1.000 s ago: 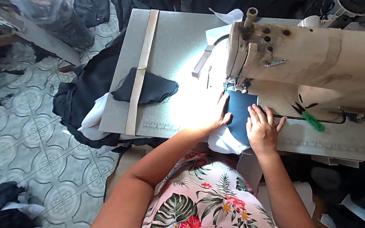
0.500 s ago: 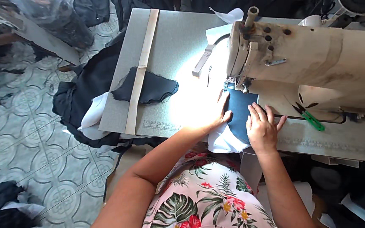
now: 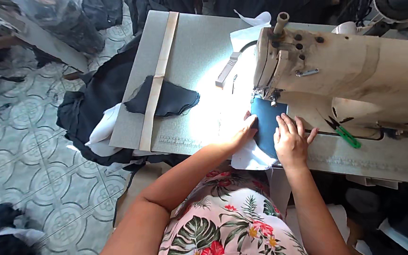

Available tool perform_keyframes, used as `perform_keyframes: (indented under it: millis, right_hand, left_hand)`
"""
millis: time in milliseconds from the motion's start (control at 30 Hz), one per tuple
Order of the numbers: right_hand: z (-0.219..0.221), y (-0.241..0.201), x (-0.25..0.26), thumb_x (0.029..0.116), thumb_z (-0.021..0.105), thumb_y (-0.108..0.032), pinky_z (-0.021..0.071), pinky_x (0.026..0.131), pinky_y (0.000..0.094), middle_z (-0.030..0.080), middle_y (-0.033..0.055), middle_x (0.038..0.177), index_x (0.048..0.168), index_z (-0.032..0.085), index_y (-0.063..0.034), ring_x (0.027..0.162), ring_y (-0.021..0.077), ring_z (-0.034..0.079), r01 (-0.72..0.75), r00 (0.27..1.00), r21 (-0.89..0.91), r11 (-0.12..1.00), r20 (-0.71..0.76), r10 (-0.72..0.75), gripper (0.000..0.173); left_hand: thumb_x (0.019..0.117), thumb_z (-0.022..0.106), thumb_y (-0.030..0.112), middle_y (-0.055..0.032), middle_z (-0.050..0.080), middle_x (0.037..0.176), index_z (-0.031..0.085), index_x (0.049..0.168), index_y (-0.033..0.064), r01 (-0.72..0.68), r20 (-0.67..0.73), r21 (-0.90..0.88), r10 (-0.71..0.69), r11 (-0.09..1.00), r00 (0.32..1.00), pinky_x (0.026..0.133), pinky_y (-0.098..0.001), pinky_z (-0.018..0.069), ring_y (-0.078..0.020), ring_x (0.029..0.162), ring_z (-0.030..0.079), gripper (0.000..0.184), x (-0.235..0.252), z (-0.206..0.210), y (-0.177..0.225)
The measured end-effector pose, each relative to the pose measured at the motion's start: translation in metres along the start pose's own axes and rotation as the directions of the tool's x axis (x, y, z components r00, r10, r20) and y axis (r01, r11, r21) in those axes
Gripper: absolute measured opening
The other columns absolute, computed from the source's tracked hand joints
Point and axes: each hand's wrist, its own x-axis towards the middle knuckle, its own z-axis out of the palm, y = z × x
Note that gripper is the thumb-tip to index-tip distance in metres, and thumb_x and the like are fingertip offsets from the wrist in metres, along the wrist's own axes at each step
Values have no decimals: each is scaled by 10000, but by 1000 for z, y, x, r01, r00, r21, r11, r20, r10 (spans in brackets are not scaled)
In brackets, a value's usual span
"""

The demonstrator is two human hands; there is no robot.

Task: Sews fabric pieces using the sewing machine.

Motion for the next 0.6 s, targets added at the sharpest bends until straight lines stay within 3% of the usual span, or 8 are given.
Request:
perform_keyframes:
  millis: [133, 367, 533, 600]
  right_hand:
    - [0, 0, 3, 1042, 475, -199, 168, 1123, 794, 612, 18, 1459, 1399, 645, -174, 1435, 346, 474, -1, 1000, 2, 1000, 13, 1, 396]
    - [6, -2, 27, 1054, 464, -203, 177, 1105, 811, 593, 59, 1475, 1412, 627, -154, 1443, 387, 450, -10, 999, 12, 1000, 51, 9, 396]
    - [6, -3, 30, 1039, 483, -187, 193, 1081, 829, 611, 66, 1453, 1391, 644, -154, 1423, 410, 469, -28, 999, 42, 999, 39, 27, 389]
    - [6, -2, 31, 1045, 470, -203, 184, 1093, 823, 607, 55, 1460, 1396, 641, -169, 1430, 396, 463, -36, 998, 46, 998, 52, 34, 392]
  left_hand:
    - [998, 623, 327, -170, 647, 1313, 660, 1348, 107, 17, -2, 28, -17, 999, 1000, 980, -617, 481, -341, 1189, 639, 414, -1, -1, -1]
    - [973, 660, 292, -184, 637, 1337, 655, 1336, 61, -32, -63, 33, 34, 999, 997, 986, -479, 526, -321, 1178, 650, 430, 19, -4, -17]
    - [1004, 622, 315, -177, 671, 1076, 700, 1101, 14, -158, -57, 108, 164, 982, 985, 869, -479, 557, -328, 1021, 675, 326, 17, -10, -20]
    - [1019, 580, 340, -179, 671, 1036, 694, 952, 16, -276, -26, 84, 279, 957, 960, 925, -480, 535, -354, 1089, 645, 350, 15, -11, -18]
